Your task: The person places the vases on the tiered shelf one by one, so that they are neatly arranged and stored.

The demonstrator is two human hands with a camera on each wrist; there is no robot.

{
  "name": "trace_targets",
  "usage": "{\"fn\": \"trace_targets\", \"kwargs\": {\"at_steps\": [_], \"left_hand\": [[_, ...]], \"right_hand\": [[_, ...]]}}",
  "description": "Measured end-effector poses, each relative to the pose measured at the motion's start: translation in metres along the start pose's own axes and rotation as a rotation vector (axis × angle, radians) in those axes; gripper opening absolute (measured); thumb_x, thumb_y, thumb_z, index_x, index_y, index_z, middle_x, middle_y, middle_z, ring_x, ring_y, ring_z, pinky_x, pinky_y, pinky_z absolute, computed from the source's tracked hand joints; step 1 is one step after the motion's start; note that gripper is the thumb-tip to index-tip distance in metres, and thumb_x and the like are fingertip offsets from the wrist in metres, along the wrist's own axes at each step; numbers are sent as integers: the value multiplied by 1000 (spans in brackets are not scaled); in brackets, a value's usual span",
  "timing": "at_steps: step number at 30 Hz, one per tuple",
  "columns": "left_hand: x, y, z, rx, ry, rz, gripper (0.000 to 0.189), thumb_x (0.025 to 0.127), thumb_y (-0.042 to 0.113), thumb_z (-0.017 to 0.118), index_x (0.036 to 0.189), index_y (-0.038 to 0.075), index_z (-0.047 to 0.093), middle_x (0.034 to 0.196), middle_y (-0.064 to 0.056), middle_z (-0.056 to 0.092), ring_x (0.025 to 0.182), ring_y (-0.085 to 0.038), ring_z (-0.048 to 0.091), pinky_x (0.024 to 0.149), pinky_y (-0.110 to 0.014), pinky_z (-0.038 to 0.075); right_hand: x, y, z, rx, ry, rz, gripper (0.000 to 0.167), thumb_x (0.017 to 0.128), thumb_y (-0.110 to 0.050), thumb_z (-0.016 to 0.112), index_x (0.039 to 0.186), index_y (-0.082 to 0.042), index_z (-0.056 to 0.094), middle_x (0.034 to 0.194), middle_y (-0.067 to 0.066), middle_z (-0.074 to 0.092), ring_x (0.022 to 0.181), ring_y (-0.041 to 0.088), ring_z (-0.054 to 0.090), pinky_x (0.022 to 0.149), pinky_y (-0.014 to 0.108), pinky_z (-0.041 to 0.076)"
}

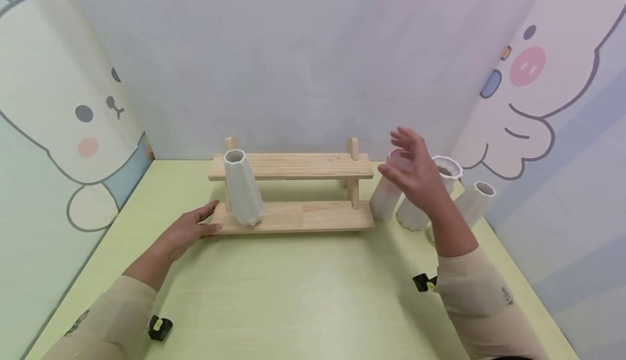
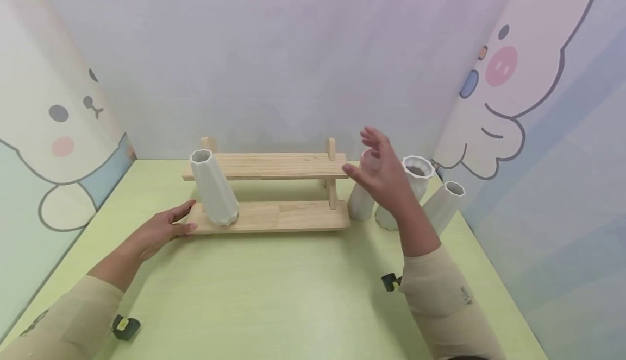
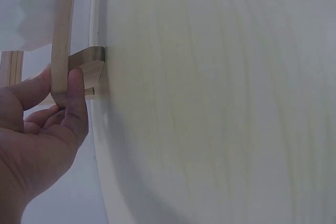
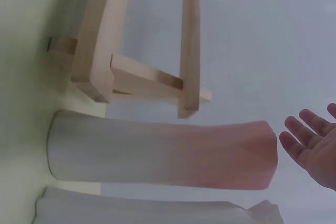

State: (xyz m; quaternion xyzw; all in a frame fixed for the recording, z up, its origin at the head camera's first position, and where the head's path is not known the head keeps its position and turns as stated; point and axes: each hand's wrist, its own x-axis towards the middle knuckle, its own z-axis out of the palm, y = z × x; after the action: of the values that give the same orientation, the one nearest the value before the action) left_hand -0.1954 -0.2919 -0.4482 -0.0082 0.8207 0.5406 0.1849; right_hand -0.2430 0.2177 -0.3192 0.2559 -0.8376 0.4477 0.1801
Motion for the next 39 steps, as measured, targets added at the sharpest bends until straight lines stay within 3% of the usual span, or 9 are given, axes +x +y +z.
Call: {"fn": "trace_targets", "kwargs": {"at_steps": [3,7,14,18,23,29,39], "left_hand": [[0,0,1,-4,-7,2,85,99,21,65,161,10,8,163,-25,4,136,-38,40,110,-53,36],[-1,2,0,0,-5,-5,84,100,19,64,161,11,7,163,-25,3,141,-42,32,111,-55,33],[1,0,-1,-8,-9,-6,86,99,20,65,161,9,7,164,-23,2,146,-44,18,113,-56,29],[2,0,1,-18,-9,1,86,98,20,66,161,9,7,164,-22,2,147,-43,14,113,-55,29],[2,0,0,-17,-6,-9,86,98,20,66,161,10,8,165,-21,2,147,-42,15,113,-54,31],[2,0,-1,-11,-1,-11,87,98,20,66,161,10,8,165,-21,2,148,-43,10,114,-55,28],[3,0,0,-14,-1,-22,87,97,22,67,161,13,8,165,-20,2,147,-42,16,114,-56,26]], "right_hand": [[5,4,-13,-84,-8,26,83,88,-24,78,155,-16,30,153,13,42,137,35,41,107,59,36],[12,11,-22,-181,-56,57,90,86,-31,80,157,-11,28,156,14,37,140,37,36,110,59,32],[20,24,-18,-262,-164,172,98,85,-47,78,159,-14,23,157,17,34,141,37,33,111,62,28],[23,30,-13,-321,-175,191,100,85,-53,76,158,-9,24,155,21,36,141,39,32,111,62,29],[23,33,-9,-369,-148,228,103,84,-58,74,158,-7,24,153,23,37,139,42,34,110,61,30],[21,32,-3,-342,-81,261,101,84,-58,74,156,-5,28,154,19,38,136,40,40,110,57,33],[7,38,11,-270,71,224,77,88,-38,77,145,0,43,140,19,50,129,36,45,109,54,35]]}}
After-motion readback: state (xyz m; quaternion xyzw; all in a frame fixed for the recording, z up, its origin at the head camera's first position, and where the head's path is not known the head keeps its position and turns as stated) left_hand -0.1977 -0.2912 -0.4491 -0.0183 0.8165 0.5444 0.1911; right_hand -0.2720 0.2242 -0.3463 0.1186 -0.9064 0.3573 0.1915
